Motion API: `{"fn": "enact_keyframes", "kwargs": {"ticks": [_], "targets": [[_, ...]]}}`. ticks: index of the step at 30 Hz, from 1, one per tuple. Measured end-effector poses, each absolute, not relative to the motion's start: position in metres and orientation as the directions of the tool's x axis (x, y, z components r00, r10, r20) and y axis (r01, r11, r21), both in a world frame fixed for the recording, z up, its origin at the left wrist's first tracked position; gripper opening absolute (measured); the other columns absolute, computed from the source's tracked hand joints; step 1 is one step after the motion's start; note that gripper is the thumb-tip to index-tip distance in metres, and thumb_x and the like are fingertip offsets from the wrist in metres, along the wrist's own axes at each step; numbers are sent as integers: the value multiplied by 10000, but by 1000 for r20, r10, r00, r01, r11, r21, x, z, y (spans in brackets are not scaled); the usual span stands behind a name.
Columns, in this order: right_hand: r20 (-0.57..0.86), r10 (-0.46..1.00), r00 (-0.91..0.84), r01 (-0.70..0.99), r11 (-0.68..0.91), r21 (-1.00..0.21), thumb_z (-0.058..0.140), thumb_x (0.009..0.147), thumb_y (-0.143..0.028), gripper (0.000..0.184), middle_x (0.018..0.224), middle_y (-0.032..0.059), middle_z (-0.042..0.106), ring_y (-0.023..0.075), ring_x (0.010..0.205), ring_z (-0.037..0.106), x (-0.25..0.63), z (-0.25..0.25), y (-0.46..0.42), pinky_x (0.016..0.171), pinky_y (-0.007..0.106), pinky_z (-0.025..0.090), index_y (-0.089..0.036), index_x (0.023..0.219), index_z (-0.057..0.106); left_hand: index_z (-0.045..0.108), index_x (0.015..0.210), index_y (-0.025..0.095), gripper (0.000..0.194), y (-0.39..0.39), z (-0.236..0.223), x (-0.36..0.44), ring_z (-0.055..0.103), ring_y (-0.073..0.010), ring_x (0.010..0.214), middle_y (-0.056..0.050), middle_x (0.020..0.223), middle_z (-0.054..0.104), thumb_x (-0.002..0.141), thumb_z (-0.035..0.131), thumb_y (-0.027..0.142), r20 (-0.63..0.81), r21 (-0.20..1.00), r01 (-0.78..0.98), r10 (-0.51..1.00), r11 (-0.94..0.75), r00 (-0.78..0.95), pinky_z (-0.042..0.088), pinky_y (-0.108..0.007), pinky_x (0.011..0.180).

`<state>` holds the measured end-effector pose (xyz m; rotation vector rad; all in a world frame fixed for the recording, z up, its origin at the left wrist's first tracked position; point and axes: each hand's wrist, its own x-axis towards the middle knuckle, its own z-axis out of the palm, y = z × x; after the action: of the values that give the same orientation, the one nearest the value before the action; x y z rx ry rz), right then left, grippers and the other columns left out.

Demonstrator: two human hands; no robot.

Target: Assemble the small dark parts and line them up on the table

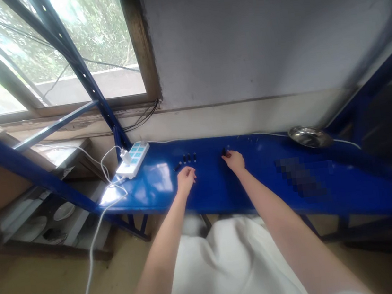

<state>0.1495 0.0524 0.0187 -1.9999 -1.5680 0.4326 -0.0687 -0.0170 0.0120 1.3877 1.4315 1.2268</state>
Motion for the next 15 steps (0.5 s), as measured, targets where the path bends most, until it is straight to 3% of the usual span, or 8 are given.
{"fn": "enact_keyframes", "kwargs": {"ticks": [8, 15], "targets": [[-2, 958, 286, 771, -231, -594, 535, 758, -163, 229, 905, 142, 674, 210, 839, 631, 160, 23, 57, 652, 239, 446, -90, 932, 664, 581, 761, 153, 165, -15, 8, -69, 480, -62, 427, 14, 584, 572, 760, 464, 269, 90, 970, 236, 991, -64, -103, 388, -183, 466], [16, 946, 324, 742, -243, -625, 569, 757, -261, 219, 831, 138, 686, 225, 783, 647, 161, 21, 54, 625, 249, 448, -118, 854, 702, 561, 763, 161, 173, -18, 10, -69, 490, -76, 455, 15, 586, 547, 780, 458, 300, 128, 973, 211, 979, -93, -159, 407, -204, 497]]}}
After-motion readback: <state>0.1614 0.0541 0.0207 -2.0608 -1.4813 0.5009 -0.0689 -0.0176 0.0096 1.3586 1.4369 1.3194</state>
